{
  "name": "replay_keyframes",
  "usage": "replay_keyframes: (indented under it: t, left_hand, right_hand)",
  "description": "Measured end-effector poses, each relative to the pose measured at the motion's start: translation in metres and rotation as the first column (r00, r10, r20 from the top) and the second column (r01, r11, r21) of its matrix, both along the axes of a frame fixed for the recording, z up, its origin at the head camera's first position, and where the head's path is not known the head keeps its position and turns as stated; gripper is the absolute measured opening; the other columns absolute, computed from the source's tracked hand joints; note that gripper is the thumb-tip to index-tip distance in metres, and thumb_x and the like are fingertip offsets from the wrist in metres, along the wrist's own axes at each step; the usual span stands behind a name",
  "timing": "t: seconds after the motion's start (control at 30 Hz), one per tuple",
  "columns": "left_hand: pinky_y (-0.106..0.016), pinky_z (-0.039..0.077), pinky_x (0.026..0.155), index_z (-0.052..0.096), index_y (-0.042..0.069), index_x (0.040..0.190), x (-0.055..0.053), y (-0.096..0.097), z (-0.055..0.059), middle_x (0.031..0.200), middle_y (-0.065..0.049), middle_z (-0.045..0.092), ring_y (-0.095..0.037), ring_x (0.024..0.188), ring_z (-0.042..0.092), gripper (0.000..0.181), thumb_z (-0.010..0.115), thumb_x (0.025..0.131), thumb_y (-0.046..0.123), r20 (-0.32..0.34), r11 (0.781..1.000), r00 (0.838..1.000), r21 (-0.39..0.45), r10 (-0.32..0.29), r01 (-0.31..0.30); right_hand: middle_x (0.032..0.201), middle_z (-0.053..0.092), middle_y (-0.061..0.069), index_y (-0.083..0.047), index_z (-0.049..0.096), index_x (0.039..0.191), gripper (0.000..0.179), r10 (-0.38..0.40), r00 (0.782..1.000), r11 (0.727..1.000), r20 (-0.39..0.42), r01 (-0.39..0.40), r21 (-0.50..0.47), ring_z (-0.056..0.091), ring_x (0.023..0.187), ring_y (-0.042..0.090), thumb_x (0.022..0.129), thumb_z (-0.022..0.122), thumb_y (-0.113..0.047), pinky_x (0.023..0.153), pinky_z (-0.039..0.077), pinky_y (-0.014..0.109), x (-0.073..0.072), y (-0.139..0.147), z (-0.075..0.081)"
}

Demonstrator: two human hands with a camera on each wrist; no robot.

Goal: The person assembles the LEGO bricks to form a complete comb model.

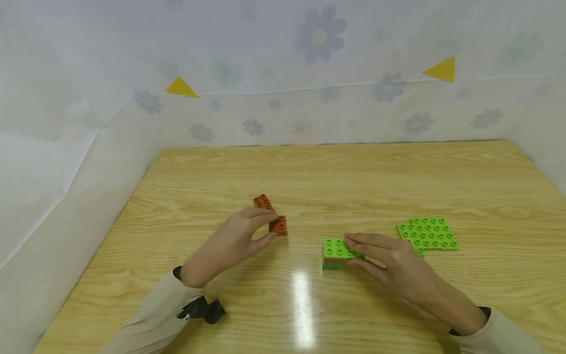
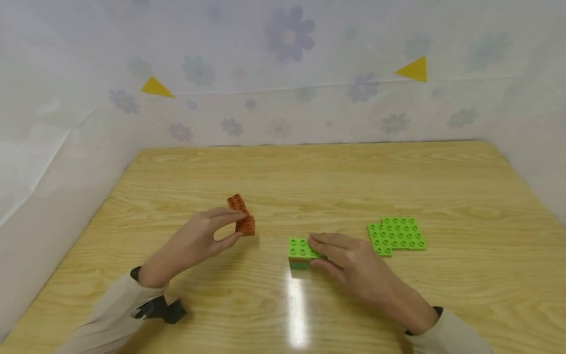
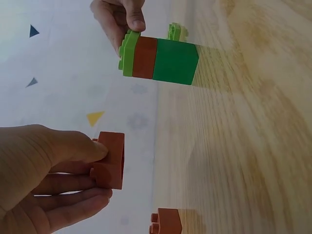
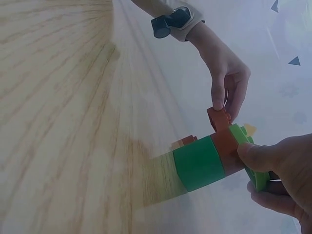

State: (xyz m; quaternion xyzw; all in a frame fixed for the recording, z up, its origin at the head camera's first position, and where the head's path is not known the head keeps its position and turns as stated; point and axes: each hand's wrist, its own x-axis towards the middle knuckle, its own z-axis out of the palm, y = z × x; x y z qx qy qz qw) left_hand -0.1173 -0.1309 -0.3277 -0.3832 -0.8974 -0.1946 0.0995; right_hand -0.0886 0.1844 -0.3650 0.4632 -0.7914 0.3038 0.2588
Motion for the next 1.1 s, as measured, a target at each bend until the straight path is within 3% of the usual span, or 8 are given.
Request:
replay_keyframes:
  t: [0.2, 0.43, 0.7, 1.1]
  left_hand:
    - [-0.029, 0.056, 0.084, 0.069, 0.0, 0.114, -0.001, 0.011, 0.001, 0.109, -0.014, 0.069, -0.024, 0.1, 0.067, 0.03, 0.073, 0.087, 0.012, 0.003, 0.998, 0.998, 0.007, -0.057, 0.057]
    - [-0.024, 0.056, 0.081, 0.069, -0.001, 0.113, 0.001, 0.022, 0.004, 0.108, -0.013, 0.069, -0.022, 0.098, 0.067, 0.031, 0.075, 0.086, 0.012, -0.047, 0.989, 0.989, 0.051, -0.138, 0.141]
    - [-0.019, 0.053, 0.086, 0.068, -0.002, 0.112, 0.008, 0.043, 0.005, 0.107, -0.013, 0.069, -0.021, 0.1, 0.066, 0.032, 0.076, 0.083, 0.008, -0.107, 0.95, 0.963, 0.169, -0.248, 0.263]
    - [-0.014, 0.047, 0.092, 0.065, -0.002, 0.114, 0.011, 0.059, -0.007, 0.11, -0.01, 0.066, -0.017, 0.102, 0.064, 0.035, 0.077, 0.083, 0.009, -0.183, 0.907, 0.932, 0.232, -0.313, 0.351]
  right_hand:
    - [0.105, 0.07, 0.016, 0.005, 0.072, 0.106, 0.046, -0.002, 1.0, 1.0, 0.006, 0.002, 0.003, 0.07, 0.087, 0.027, 0.099, 0.05, -0.035, 0.077, 0.055, 0.019, 0.001, -0.001, 0.001]
    - [0.105, 0.071, 0.015, 0.005, 0.072, 0.106, 0.046, -0.003, 1.0, 1.0, 0.0, 0.003, 0.0, 0.07, 0.086, 0.027, 0.099, 0.05, -0.035, 0.075, 0.056, 0.02, 0.001, -0.002, 0.001]
    - [0.101, 0.071, 0.015, 0.005, 0.073, 0.103, 0.046, -0.003, 1.0, 1.0, -0.016, 0.003, -0.004, 0.071, 0.083, 0.027, 0.098, 0.052, -0.035, 0.074, 0.056, 0.02, 0.0, -0.003, 0.001]
    - [0.101, 0.072, 0.014, 0.005, 0.073, 0.102, 0.046, -0.014, 1.0, 1.0, 0.005, 0.014, -0.009, 0.071, 0.083, 0.028, 0.098, 0.051, -0.036, 0.075, 0.056, 0.019, 0.002, -0.003, 0.002]
